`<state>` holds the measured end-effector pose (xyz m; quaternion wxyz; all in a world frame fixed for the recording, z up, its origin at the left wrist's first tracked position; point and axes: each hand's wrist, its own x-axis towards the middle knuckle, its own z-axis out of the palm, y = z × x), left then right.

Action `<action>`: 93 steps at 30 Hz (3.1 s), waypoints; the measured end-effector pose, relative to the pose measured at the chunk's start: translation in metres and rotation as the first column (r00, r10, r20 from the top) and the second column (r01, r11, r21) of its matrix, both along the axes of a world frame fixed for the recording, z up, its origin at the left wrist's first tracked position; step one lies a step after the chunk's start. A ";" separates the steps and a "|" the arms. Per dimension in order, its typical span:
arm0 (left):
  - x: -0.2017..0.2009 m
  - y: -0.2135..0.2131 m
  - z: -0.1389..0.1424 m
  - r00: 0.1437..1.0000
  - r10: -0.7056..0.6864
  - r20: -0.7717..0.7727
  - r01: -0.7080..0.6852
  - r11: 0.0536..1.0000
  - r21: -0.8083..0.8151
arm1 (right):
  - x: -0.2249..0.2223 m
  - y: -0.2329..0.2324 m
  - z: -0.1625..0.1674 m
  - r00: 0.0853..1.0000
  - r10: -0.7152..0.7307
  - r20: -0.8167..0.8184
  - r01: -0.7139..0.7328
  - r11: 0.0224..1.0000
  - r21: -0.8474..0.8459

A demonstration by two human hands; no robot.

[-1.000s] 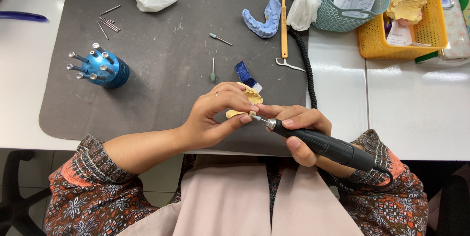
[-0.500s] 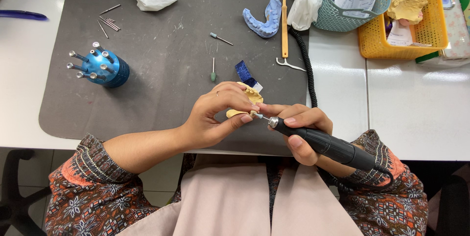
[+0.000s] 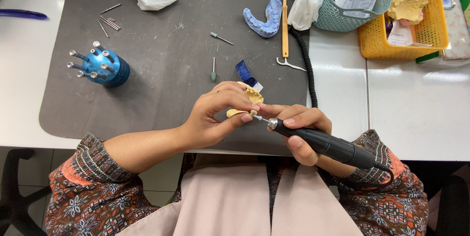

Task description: The person adjusts a yellow dental prosthesis on a workbench, using a blue sanding strip to smooth its surface and a rotary tool to refine specific areas. The person handles the prosthesis with both hands, repositioning it frequently to access different sections.

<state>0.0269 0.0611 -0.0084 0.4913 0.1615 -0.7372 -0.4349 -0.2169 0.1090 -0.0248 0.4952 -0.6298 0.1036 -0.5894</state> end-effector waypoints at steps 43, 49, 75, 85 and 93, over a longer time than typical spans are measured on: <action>0.001 -0.001 0.001 1.000 0.013 0.022 -0.012 0.999 -0.042 | -0.001 0.000 0.002 1.000 0.009 -0.010 -0.009 0.999 0.035; 0.001 0.000 0.001 1.000 0.011 0.016 -0.010 0.999 -0.042 | 0.000 0.000 0.000 1.000 0.000 -0.006 0.000 1.000 0.025; 0.001 0.001 0.000 1.000 0.000 0.006 0.000 1.000 -0.003 | -0.001 0.001 0.001 1.000 0.008 -0.024 -0.007 1.000 0.006; 0.001 0.001 0.001 1.000 0.000 -0.001 0.000 1.000 0.005 | 0.001 0.001 0.000 1.000 -0.030 -0.005 0.030 1.000 0.007; 0.001 0.001 0.003 1.000 -0.010 -0.006 0.010 1.000 0.015 | 0.001 0.000 -0.001 0.999 0.005 0.031 -0.006 1.000 0.014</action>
